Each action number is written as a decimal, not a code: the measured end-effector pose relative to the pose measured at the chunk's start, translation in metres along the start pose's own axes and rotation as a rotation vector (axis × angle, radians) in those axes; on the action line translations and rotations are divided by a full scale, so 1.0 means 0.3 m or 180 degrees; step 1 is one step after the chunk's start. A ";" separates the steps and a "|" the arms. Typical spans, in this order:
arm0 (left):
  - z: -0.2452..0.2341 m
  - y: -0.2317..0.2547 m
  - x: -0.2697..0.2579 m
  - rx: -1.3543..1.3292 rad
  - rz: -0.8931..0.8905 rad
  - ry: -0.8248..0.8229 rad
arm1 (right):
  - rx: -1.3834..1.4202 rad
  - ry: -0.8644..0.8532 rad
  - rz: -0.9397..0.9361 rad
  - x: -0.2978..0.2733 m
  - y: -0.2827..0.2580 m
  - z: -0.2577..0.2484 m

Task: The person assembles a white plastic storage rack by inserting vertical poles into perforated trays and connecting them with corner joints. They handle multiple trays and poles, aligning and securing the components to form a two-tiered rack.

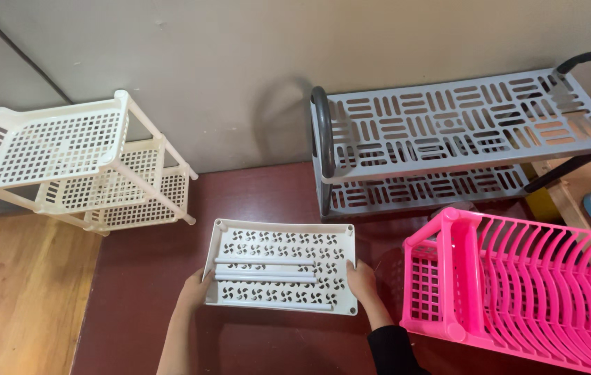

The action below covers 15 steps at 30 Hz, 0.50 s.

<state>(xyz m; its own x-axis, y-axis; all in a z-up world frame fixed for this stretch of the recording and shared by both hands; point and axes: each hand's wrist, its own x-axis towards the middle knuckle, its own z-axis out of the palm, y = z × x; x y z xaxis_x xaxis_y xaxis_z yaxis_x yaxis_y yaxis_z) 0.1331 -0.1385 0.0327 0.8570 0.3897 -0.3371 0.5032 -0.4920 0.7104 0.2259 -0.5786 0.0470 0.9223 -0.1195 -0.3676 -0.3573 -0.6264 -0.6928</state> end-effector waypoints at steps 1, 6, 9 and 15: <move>-0.002 0.004 0.009 -0.0018 -0.0084 -0.0027 | 0.0001 -0.0042 0.0049 -0.006 -0.008 -0.010; -0.008 0.021 0.019 -0.0069 -0.0131 -0.0025 | 0.0014 -0.0157 0.0209 -0.037 -0.060 -0.041; -0.013 0.012 0.022 0.0055 -0.0150 -0.0022 | 0.0018 -0.0094 0.0127 -0.051 -0.063 -0.030; -0.011 0.001 0.034 0.0128 -0.0077 -0.0137 | -0.0428 0.0279 0.0043 -0.050 -0.037 -0.008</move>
<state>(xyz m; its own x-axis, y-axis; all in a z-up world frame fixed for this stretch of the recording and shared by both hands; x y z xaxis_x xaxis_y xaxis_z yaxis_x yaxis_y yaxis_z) 0.1414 -0.1322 0.0314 0.8481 0.3685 -0.3806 0.5271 -0.5142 0.6767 0.2163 -0.5717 0.0615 0.9289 -0.1917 -0.3168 -0.3523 -0.7209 -0.5968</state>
